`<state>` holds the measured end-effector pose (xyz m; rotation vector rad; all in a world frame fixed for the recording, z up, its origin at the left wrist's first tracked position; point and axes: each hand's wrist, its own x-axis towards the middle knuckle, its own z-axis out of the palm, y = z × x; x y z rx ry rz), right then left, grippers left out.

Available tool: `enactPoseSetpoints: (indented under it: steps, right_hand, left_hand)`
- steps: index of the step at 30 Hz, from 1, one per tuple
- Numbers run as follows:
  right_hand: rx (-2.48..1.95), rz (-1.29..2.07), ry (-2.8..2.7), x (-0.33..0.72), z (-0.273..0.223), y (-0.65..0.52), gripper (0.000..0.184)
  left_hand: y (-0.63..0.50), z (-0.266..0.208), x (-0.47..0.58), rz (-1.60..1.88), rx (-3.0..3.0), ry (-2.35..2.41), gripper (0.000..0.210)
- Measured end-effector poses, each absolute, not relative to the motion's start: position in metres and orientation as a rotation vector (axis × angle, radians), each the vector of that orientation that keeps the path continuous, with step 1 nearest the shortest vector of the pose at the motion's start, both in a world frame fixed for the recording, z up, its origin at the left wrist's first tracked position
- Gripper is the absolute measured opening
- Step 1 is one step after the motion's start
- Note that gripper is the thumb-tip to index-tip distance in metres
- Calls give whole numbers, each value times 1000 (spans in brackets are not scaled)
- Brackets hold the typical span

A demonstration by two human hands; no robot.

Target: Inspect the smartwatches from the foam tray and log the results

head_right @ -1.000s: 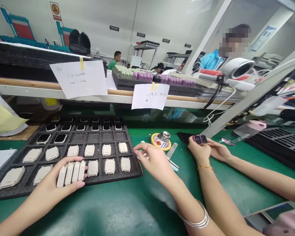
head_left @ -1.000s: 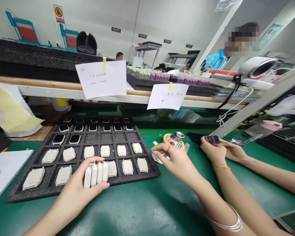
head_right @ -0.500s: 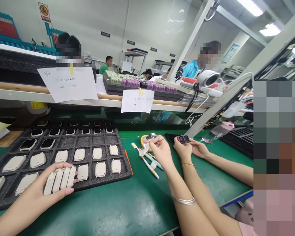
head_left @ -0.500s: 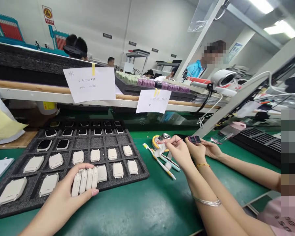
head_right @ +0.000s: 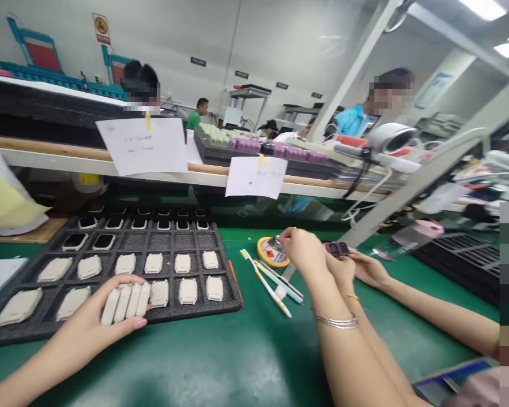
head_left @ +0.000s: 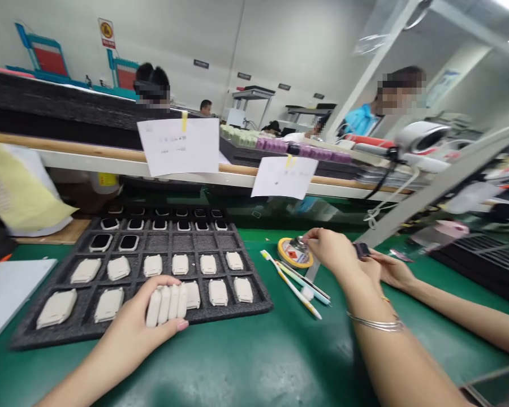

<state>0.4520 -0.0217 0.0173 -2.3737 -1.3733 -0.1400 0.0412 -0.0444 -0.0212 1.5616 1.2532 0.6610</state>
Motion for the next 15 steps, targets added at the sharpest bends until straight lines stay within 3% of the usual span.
enactPoseSetpoints:
  steps: [6, 9, 12, 15]
  right_hand:
    - [-1994, 59, -1669, 350, 23, -31, 11]
    - [-1390, 343, -2022, 285, 17, -46, 7]
    - [-917, 377, -2265, 244, 10, -53, 6]
    - [-804, 289, -2363, 232, 3, -47, 3]
  left_hand:
    - [-45, -15, 41, 620, 1554, 1209, 46]
    - [-46, -17, 41, 631, 1556, 1182, 46]
    - [-47, -19, 41, 650, 1530, 1136, 49]
    - [-46, -20, 42, 654, 1485, 1119, 51]
